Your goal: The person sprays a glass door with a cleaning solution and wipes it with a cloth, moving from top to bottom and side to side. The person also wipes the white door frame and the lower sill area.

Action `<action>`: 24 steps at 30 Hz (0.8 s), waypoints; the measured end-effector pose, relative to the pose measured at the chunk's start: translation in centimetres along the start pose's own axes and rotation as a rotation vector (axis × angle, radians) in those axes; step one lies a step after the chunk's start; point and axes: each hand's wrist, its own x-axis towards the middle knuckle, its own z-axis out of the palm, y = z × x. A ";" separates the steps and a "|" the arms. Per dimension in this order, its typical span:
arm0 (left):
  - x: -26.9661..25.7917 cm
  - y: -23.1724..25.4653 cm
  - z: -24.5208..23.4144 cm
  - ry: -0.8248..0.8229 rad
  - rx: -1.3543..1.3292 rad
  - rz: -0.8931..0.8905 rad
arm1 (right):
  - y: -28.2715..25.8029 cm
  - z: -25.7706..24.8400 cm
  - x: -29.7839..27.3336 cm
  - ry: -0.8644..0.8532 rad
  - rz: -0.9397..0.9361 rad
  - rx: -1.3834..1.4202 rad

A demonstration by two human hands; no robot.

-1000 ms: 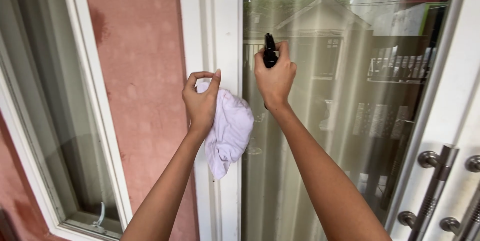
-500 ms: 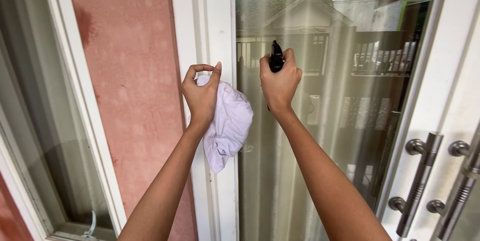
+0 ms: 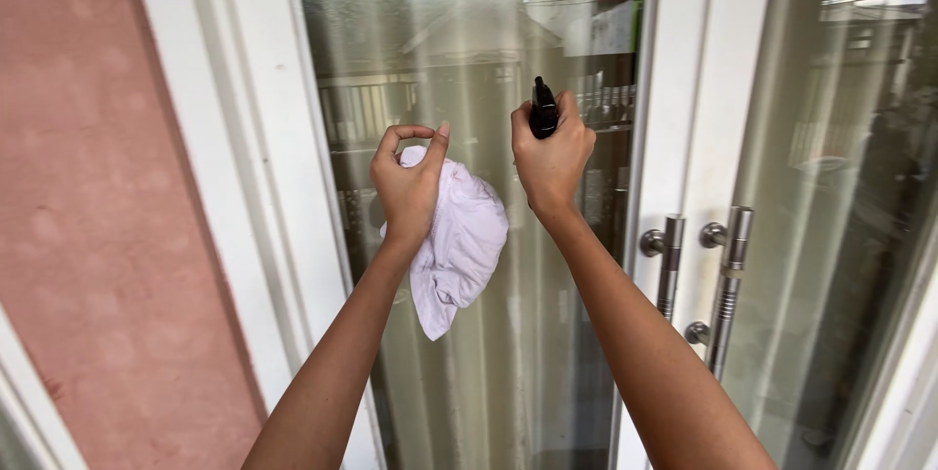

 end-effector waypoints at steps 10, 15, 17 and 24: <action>-2.7 0.0 5.9 -0.068 -0.078 -0.038 | 2.6 -6.8 3.5 0.023 0.034 -0.036; -3.7 -0.1 7.7 -0.081 -0.072 -0.055 | 5.8 -8.5 4.4 0.027 0.024 -0.091; -4.2 0.0 7.9 -0.082 -0.075 -0.061 | 5.8 -8.9 4.4 0.020 0.026 -0.068; -5.4 -0.7 5.1 -0.043 -0.043 -0.074 | 1.5 -9.1 0.3 -0.090 0.003 0.128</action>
